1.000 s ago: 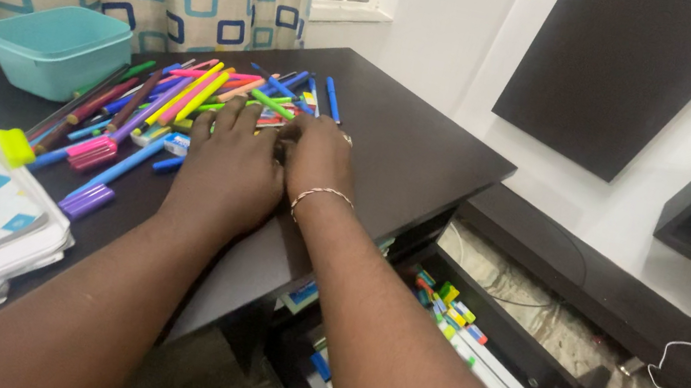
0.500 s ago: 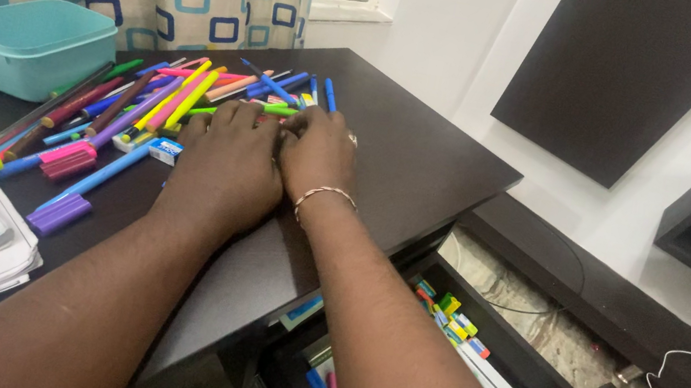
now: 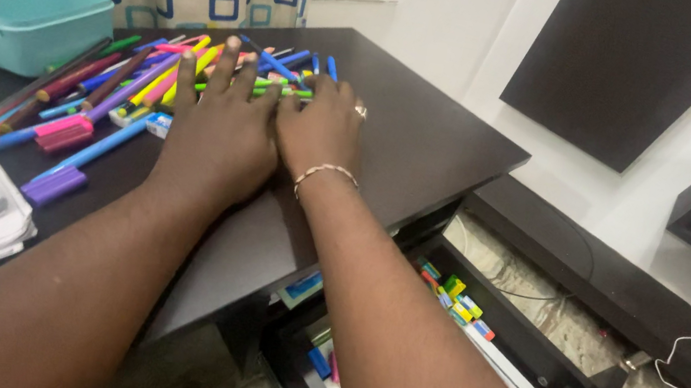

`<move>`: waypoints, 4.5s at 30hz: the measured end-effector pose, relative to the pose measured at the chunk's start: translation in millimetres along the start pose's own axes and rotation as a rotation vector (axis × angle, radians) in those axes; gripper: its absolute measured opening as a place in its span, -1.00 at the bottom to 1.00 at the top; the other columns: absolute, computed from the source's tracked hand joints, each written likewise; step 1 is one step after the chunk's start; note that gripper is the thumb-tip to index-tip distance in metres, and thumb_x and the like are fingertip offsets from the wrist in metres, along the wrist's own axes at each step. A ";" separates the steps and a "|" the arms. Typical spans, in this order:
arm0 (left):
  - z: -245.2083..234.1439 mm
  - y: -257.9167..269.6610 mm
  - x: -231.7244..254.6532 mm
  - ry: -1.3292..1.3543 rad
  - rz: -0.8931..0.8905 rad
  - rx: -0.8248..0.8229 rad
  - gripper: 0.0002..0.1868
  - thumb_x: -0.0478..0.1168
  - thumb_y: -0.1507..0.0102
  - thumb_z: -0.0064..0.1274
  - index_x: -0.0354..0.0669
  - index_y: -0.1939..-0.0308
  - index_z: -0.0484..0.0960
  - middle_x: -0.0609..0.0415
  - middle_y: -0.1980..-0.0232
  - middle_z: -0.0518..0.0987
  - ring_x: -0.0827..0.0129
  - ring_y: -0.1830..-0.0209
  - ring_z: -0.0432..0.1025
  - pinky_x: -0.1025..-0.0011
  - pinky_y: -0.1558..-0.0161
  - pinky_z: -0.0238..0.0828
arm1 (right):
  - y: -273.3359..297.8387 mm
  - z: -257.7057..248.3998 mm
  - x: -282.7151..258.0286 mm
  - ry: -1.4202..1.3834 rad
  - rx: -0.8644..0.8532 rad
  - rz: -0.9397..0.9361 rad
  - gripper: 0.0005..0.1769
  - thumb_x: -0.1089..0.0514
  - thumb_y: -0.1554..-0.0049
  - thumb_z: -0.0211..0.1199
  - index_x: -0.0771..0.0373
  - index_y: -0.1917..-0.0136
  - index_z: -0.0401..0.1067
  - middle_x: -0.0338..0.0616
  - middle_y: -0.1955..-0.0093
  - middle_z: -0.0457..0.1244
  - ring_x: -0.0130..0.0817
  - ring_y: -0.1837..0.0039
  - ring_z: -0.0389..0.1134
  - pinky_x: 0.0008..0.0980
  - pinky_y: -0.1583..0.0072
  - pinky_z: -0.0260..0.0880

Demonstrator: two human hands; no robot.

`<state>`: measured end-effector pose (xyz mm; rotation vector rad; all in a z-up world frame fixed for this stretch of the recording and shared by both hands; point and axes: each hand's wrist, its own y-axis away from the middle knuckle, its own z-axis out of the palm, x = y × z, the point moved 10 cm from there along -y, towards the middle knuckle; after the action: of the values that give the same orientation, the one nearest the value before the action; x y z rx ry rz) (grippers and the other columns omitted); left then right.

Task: The person repeatedly picks up colorful markers and pens from an open drawer and places them onto the desk surface. The person handles the items one by one or in small groups, moving them from the drawer to the desk.

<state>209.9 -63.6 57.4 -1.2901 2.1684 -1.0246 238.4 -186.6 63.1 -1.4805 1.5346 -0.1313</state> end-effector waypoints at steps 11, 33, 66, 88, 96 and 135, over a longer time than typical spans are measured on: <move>-12.8 7.4 8.3 -0.056 0.122 0.064 -0.55 -0.10 -0.44 -0.17 -0.20 -0.30 0.60 -0.23 -0.43 0.46 0.00 -0.66 0.04 -0.18 -0.57 -0.39 | 16.3 0.7 -10.9 -0.027 -0.005 -0.194 -0.55 0.17 -0.12 0.14 0.28 -0.27 0.45 0.10 -0.29 0.30 0.11 -0.37 0.26 -0.02 -0.39 0.26; -36.8 34.8 62.6 -0.260 0.135 -0.009 -0.44 0.00 -0.46 -0.28 -0.06 -0.51 0.42 -0.08 -0.47 0.43 -0.05 -0.63 0.08 -0.26 -0.53 -0.39 | 92.5 -47.5 -12.7 0.213 -0.334 -0.396 -0.40 0.06 -0.24 -0.14 0.24 -0.51 0.13 -0.05 -0.61 -0.01 -0.12 -0.64 -0.11 -0.03 -0.56 -0.17; 122.6 187.8 247.4 0.087 0.111 -1.019 0.08 0.38 -0.23 0.01 -0.06 -0.60 -0.13 -0.25 -0.66 -0.38 -0.09 -0.69 -0.46 -0.01 -0.58 -0.53 | 212.7 -99.1 294.7 0.585 -0.638 0.090 -0.11 -0.30 -0.14 0.18 -0.05 -0.61 -0.04 -0.14 -0.67 -0.14 -0.07 -0.65 -0.14 0.26 -0.48 -0.06; 116.9 188.2 222.5 0.261 -0.143 -0.944 -0.80 -0.22 -0.22 0.12 -0.05 0.08 0.70 -0.01 -0.10 0.57 0.05 -0.14 0.49 0.11 -0.14 0.44 | 222.6 -104.7 311.2 0.384 -0.560 0.233 -0.63 0.18 -0.02 0.41 0.04 -0.13 0.58 0.04 -0.11 0.35 -0.01 -0.18 0.38 -0.11 -0.23 0.36; 107.9 189.2 225.1 0.260 -0.196 -0.988 -0.79 -0.26 -0.22 0.13 -0.08 0.06 0.69 -0.01 -0.06 0.60 0.08 -0.13 0.51 0.13 -0.14 0.46 | 217.8 -122.5 287.7 0.319 -0.411 0.086 -0.65 0.32 0.01 0.35 0.09 -0.06 0.61 0.02 -0.08 0.36 -0.01 -0.17 0.39 -0.14 -0.25 0.36; 92.0 181.6 237.5 0.409 -0.139 -0.813 -0.72 -0.02 -0.34 -0.06 -0.04 -0.01 0.60 -0.01 0.06 0.63 0.09 0.02 0.55 0.09 -0.05 0.45 | 234.5 -109.3 227.4 0.310 -0.768 0.062 -0.69 -0.01 -0.17 0.16 -0.03 -0.19 0.45 -0.07 0.01 0.40 -0.01 -0.10 0.41 -0.01 -0.10 0.39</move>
<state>52.7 -251.9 -136.5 -1.6889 3.0218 -0.4587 43.7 -368.6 -155.2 -2.0689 2.0056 0.3179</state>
